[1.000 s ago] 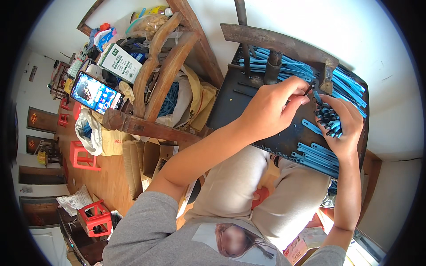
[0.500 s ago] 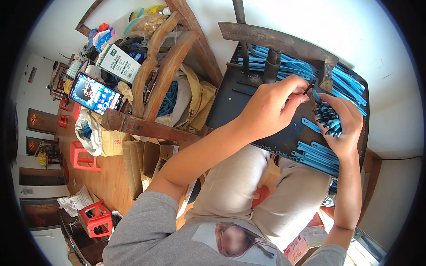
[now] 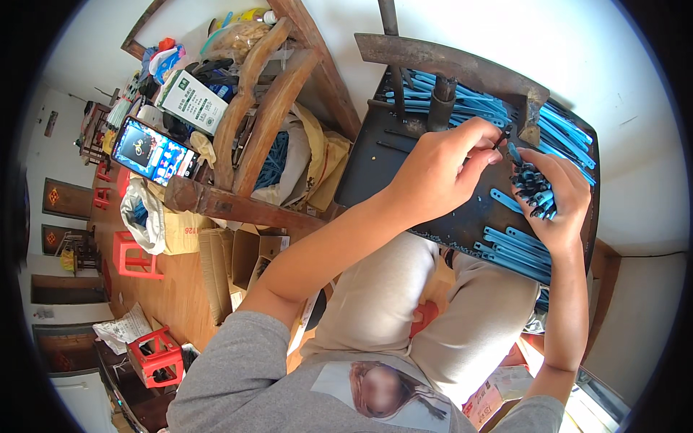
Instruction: Organizing and sorting blue pens or small mechanical components into a tray.
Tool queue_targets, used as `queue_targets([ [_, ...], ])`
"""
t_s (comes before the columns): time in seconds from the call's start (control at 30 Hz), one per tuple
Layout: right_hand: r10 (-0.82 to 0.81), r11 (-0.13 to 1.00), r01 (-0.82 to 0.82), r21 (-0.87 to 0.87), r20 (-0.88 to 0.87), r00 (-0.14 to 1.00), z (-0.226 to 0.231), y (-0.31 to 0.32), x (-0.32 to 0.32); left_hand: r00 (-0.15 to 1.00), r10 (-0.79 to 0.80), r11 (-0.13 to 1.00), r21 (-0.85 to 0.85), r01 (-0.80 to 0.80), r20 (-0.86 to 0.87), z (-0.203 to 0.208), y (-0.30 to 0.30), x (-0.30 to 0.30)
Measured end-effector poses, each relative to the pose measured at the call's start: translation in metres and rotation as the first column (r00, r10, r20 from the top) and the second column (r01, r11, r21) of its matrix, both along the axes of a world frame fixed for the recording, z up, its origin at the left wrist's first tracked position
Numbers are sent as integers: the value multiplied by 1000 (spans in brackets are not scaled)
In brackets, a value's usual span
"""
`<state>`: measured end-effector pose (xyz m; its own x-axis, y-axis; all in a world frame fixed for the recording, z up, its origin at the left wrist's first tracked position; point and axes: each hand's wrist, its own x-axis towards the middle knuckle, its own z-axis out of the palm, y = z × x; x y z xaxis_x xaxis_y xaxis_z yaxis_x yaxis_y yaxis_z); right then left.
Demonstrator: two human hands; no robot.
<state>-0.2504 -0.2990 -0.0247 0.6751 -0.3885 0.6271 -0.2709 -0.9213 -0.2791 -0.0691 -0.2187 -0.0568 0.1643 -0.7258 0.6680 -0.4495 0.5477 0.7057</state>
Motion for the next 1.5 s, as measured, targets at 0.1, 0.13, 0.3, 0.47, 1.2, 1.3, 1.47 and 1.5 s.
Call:
queue_targets([
  [0.1, 0, 1000, 0, -18, 7, 1000, 0, 0, 1, 1000, -1, 1000, 13, 1, 9, 1, 1, 1],
  [0.13, 0, 1000, 0, -19, 6, 1000, -1, 0, 1, 1000, -2, 1000, 12, 2, 10, 1, 1, 1],
  [0.3, -9, 1000, 9, -18, 19, 1000, -3, -2, 0, 1000, 3, 1000, -15, -3, 9, 0, 0, 1],
  [0.47, -17, 999, 18, -36, 33, 999, -5, -5, 0, 1000, 1, 1000, -30, -1, 0, 0, -1, 1],
  [1.2, 18, 994, -17, -109, 11, 1000, 0, 0, 3, 999, 14, 999, -49, -11, 50, 0, -5, -1],
  [1.3, 20, 997, -19, -80, 12, 1000, -2, -1, 3, 999, 15, 999, -33, -14, 51, 0, -5, 0],
  [1.47, -26, 997, 28, -72, 32, 999, -5, -2, 2, 999, 9, 1000, -27, -7, 41, -2, -7, 1],
  [1.5, -37, 998, 38, -47, 34, 999, -6, -3, 2, 999, 8, 1000, -28, -7, 39, -2, -7, 1],
])
